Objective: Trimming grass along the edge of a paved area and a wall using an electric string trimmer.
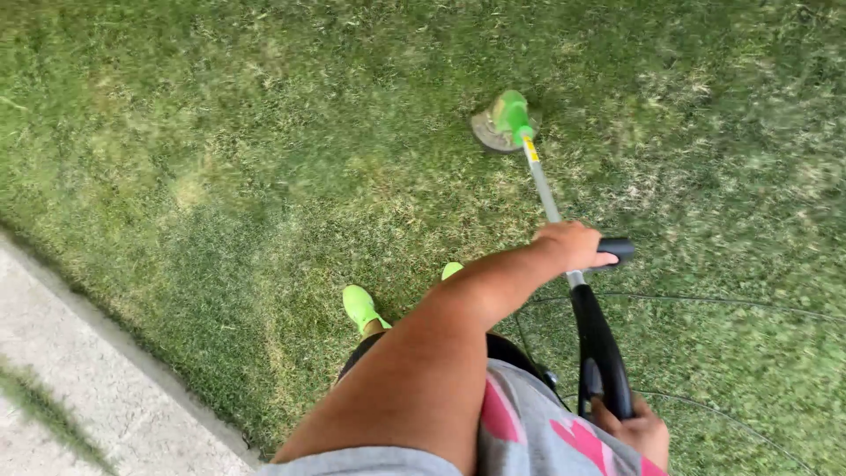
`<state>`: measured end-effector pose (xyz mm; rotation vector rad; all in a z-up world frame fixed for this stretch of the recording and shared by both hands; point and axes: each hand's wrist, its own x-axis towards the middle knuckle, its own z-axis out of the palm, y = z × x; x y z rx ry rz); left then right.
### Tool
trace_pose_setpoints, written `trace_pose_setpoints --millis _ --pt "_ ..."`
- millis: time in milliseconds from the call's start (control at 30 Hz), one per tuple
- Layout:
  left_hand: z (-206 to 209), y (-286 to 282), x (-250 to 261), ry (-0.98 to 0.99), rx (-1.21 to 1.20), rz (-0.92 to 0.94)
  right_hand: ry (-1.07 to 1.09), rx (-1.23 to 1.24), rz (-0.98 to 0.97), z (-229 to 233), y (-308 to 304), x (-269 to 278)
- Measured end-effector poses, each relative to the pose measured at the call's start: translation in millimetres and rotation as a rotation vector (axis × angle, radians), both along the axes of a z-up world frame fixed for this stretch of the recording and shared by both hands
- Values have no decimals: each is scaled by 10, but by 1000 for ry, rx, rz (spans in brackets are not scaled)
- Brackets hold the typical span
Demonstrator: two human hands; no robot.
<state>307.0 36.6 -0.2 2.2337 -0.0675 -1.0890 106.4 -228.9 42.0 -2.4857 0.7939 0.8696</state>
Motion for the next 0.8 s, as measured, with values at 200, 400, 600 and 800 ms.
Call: trace_pose_setpoints --millis 200,400,600,800 --pt "-120 355 -474 -10 -39 112 -6 -111 122 -212 -96 -299" --pt "-23 1318 -1115 -9 -63 284 -49 -46 198 276 972 -373" --pt "131 2050 -1617 -24 -123 465 -83 -115 447 257 1301 -405" --pt "281 2721 -2307 5 -132 655 -102 -56 642 295 1767 -335"
